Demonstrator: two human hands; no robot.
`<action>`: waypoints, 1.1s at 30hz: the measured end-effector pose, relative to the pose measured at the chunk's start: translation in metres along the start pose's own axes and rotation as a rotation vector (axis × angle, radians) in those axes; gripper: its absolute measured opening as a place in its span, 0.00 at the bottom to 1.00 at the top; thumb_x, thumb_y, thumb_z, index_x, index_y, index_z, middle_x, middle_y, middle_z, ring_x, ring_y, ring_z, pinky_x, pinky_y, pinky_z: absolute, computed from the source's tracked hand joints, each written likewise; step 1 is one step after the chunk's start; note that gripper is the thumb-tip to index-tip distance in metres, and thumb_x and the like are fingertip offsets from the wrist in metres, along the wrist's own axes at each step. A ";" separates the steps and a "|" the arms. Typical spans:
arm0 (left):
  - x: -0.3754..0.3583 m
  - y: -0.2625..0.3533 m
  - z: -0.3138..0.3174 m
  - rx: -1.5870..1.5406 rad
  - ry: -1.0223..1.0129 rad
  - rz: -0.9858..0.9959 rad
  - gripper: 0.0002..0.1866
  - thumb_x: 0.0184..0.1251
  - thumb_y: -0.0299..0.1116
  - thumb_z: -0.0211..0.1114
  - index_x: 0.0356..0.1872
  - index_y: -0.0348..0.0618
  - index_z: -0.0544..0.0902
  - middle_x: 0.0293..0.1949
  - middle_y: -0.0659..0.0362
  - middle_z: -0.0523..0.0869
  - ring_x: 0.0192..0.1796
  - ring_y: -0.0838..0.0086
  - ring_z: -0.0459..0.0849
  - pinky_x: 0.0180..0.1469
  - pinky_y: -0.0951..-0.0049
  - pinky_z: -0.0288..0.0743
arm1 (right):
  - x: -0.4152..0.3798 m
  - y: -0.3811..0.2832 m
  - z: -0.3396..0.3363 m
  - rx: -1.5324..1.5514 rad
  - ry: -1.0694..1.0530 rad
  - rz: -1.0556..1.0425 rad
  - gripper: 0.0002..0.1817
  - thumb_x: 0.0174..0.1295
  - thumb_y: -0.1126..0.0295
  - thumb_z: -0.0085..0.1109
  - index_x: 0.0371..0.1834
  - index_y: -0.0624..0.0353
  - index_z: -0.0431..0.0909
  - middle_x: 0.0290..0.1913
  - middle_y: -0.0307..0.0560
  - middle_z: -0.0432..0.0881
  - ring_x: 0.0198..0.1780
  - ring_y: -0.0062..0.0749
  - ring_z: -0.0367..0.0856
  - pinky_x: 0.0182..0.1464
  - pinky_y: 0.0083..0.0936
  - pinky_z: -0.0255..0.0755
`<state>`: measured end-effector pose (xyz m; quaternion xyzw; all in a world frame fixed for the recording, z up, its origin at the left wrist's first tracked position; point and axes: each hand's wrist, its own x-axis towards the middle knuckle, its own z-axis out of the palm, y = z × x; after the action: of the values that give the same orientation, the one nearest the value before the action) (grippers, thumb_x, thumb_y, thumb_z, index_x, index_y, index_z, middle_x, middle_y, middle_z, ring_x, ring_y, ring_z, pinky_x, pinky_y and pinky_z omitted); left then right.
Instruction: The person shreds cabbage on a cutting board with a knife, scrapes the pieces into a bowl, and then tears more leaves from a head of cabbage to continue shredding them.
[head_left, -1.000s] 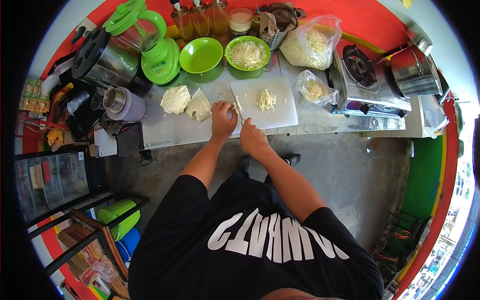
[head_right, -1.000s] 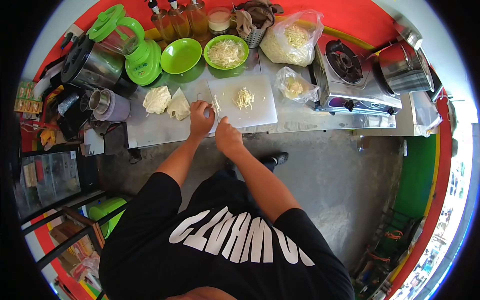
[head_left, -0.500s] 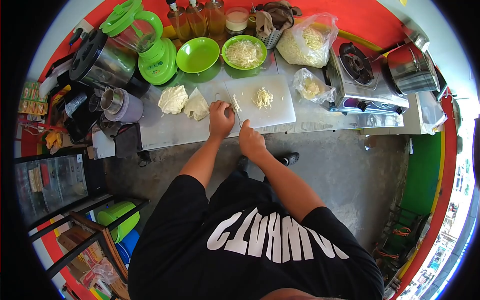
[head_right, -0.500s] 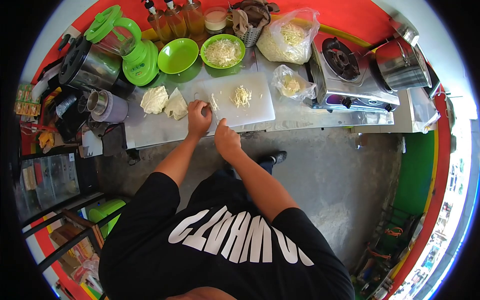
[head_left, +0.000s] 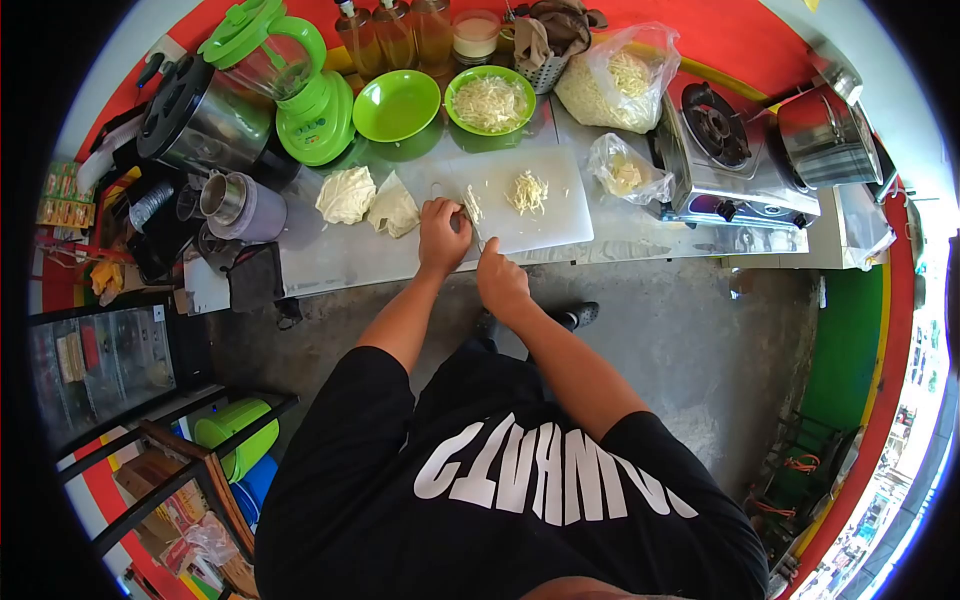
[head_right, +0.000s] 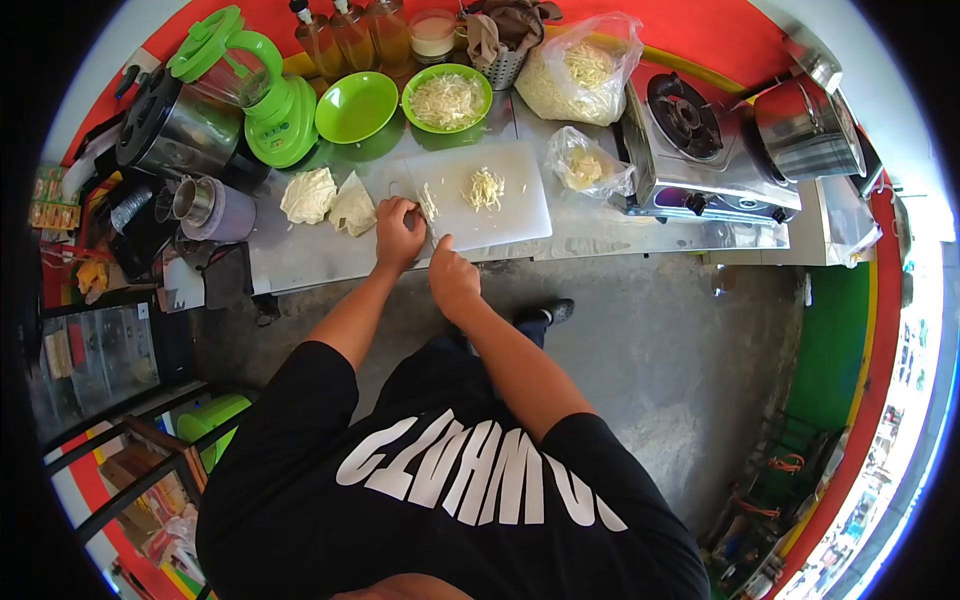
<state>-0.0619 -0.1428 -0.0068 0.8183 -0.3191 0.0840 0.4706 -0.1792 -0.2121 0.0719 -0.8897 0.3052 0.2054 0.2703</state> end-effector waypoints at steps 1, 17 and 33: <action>0.000 -0.001 0.000 -0.002 -0.002 0.003 0.05 0.54 0.22 0.65 0.32 0.37 0.79 0.35 0.52 0.82 0.43 0.52 0.78 0.48 0.56 0.72 | 0.003 0.000 -0.003 0.002 0.002 0.003 0.16 0.68 0.75 0.55 0.53 0.67 0.63 0.47 0.73 0.86 0.52 0.65 0.87 0.55 0.50 0.81; 0.000 -0.003 -0.001 0.031 0.025 0.012 0.08 0.54 0.24 0.68 0.35 0.40 0.81 0.41 0.54 0.81 0.50 0.52 0.76 0.54 0.54 0.69 | 0.009 0.002 -0.014 -0.054 0.046 -0.067 0.15 0.69 0.74 0.54 0.54 0.68 0.64 0.45 0.70 0.87 0.49 0.61 0.89 0.51 0.48 0.84; -0.001 -0.008 0.002 0.004 0.029 0.002 0.04 0.56 0.21 0.68 0.31 0.40 0.81 0.36 0.54 0.81 0.44 0.53 0.77 0.49 0.56 0.71 | 0.006 0.000 -0.005 -0.088 0.077 -0.069 0.15 0.69 0.75 0.54 0.54 0.68 0.63 0.42 0.66 0.88 0.45 0.58 0.90 0.46 0.45 0.85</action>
<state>-0.0584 -0.1416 -0.0141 0.8178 -0.3127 0.0968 0.4734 -0.1741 -0.2182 0.0729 -0.9180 0.2751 0.1746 0.2259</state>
